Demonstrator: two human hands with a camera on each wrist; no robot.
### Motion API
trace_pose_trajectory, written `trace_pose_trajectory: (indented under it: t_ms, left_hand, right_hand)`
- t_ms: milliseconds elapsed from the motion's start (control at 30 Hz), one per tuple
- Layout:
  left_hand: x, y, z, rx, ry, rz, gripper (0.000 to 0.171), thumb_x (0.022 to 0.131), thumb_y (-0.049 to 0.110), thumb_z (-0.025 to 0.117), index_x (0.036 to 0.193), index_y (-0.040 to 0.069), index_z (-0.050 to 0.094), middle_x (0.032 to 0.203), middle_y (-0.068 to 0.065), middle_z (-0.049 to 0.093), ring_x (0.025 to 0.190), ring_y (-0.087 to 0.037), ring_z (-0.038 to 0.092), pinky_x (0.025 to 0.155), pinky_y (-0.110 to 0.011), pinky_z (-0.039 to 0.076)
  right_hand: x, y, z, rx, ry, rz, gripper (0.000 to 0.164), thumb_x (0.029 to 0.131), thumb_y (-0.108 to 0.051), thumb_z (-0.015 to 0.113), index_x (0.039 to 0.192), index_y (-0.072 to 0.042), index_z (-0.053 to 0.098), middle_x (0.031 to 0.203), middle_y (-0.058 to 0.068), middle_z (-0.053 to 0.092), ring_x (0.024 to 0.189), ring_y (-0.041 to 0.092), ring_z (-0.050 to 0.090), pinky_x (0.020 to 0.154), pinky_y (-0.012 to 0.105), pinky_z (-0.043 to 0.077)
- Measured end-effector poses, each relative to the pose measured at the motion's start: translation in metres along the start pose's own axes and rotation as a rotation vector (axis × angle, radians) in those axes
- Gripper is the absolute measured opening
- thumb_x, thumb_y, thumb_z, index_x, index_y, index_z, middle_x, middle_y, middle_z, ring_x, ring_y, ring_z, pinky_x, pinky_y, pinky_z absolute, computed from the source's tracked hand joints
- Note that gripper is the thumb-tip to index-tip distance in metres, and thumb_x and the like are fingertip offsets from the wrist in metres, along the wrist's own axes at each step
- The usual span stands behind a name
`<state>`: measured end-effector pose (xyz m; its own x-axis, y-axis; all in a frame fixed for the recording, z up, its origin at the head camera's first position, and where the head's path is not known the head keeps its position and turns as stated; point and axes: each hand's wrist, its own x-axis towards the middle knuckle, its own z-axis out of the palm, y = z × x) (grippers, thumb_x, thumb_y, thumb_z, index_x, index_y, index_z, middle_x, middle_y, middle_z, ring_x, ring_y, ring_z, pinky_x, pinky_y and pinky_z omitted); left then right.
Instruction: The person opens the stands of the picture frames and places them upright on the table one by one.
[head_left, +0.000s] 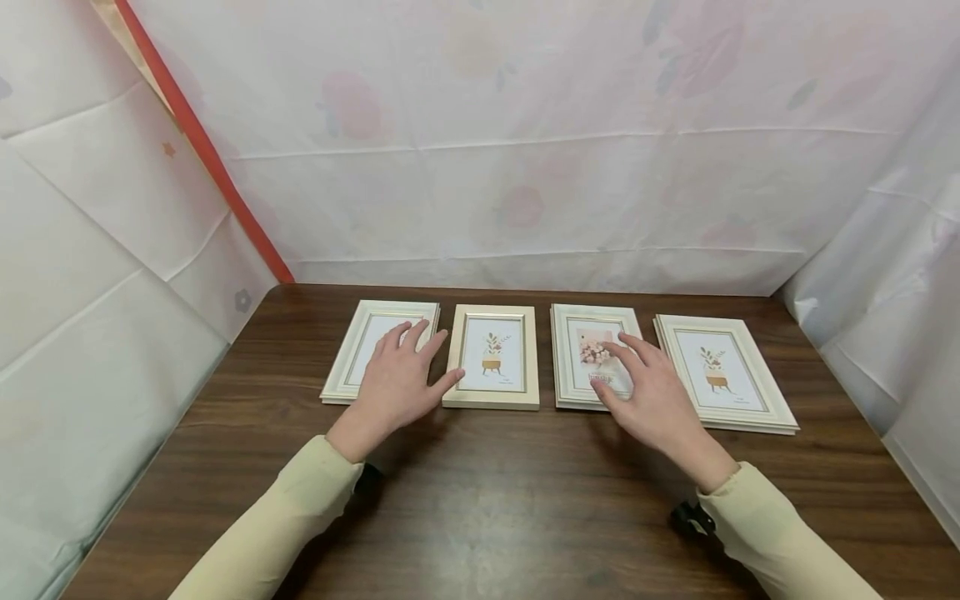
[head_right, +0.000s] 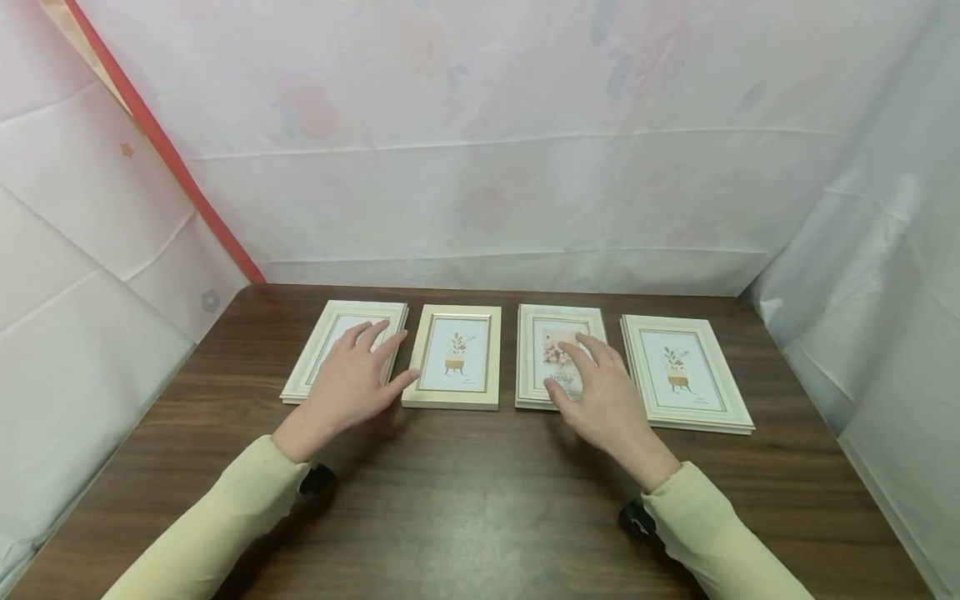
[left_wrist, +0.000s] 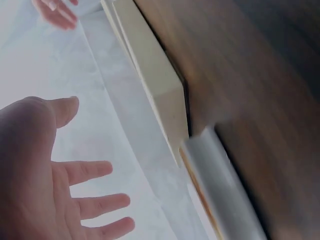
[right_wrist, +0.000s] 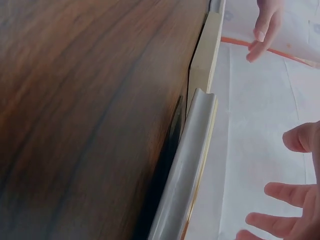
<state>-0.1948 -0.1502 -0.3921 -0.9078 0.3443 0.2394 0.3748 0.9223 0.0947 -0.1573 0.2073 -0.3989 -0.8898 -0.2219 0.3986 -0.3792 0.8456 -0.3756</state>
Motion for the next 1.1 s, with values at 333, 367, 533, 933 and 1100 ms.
trace_pose_trajectory:
  t_ms: [333, 367, 533, 933, 1100]
  left_hand:
    - [0.004, -0.030, -0.013, -0.128, -0.089, -0.017, 0.059, 0.097, 0.052, 0.058, 0.142, 0.014, 0.054, 0.141, -0.011, 0.053, 0.127, -0.037, 0.048, 0.089, -0.059, 0.049]
    - [0.005, -0.033, -0.014, -0.138, -0.098, -0.010, 0.058, 0.097, 0.050, 0.058, 0.143, 0.014, 0.054, 0.140, -0.012, 0.054, 0.126, -0.038, 0.050, 0.090, -0.059, 0.048]
    - [0.011, -0.055, -0.022, -0.165, -0.139, -0.008, 0.056, 0.099, 0.046, 0.057, 0.144, 0.013, 0.052, 0.141, -0.015, 0.055, 0.128, -0.038, 0.050, 0.096, -0.060, 0.045]
    - [0.025, -0.120, -0.031, -0.219, -0.237, -0.110, 0.055, 0.101, 0.041, 0.056, 0.146, 0.009, 0.049, 0.129, -0.021, 0.062, 0.115, -0.037, 0.060, 0.085, -0.059, 0.049]
    - [0.035, -0.142, -0.028, -0.235, -0.254, -0.159, 0.051, 0.101, 0.039, 0.056, 0.142, 0.008, 0.052, 0.128, -0.020, 0.062, 0.112, -0.037, 0.060, 0.086, -0.057, 0.048]
  right_hand:
    - [-0.005, -0.004, -0.002, 0.127, -0.043, 0.047, 0.048, 0.095, -0.032, 0.067, 0.133, -0.004, 0.059, 0.136, 0.017, 0.056, 0.128, 0.038, 0.049, 0.103, 0.057, 0.038]
    - [-0.006, -0.004, -0.002, 0.136, -0.046, 0.045, 0.047, 0.095, -0.032, 0.067, 0.133, -0.005, 0.059, 0.135, 0.017, 0.056, 0.126, 0.037, 0.051, 0.100, 0.056, 0.041]
    - [-0.009, -0.003, -0.001, 0.192, -0.057, 0.050, 0.045, 0.095, -0.029, 0.067, 0.133, -0.007, 0.058, 0.131, 0.015, 0.059, 0.115, 0.032, 0.058, 0.089, 0.051, 0.052]
    - [-0.022, -0.004, -0.002, 0.215, -0.085, 0.029, 0.042, 0.094, -0.022, 0.070, 0.132, -0.008, 0.060, 0.126, 0.011, 0.062, 0.108, 0.029, 0.063, 0.084, 0.049, 0.054]
    - [-0.028, -0.003, -0.001, 0.210, -0.095, 0.019, 0.040, 0.094, -0.024, 0.070, 0.130, -0.008, 0.061, 0.123, 0.009, 0.064, 0.102, 0.025, 0.066, 0.083, 0.047, 0.054]
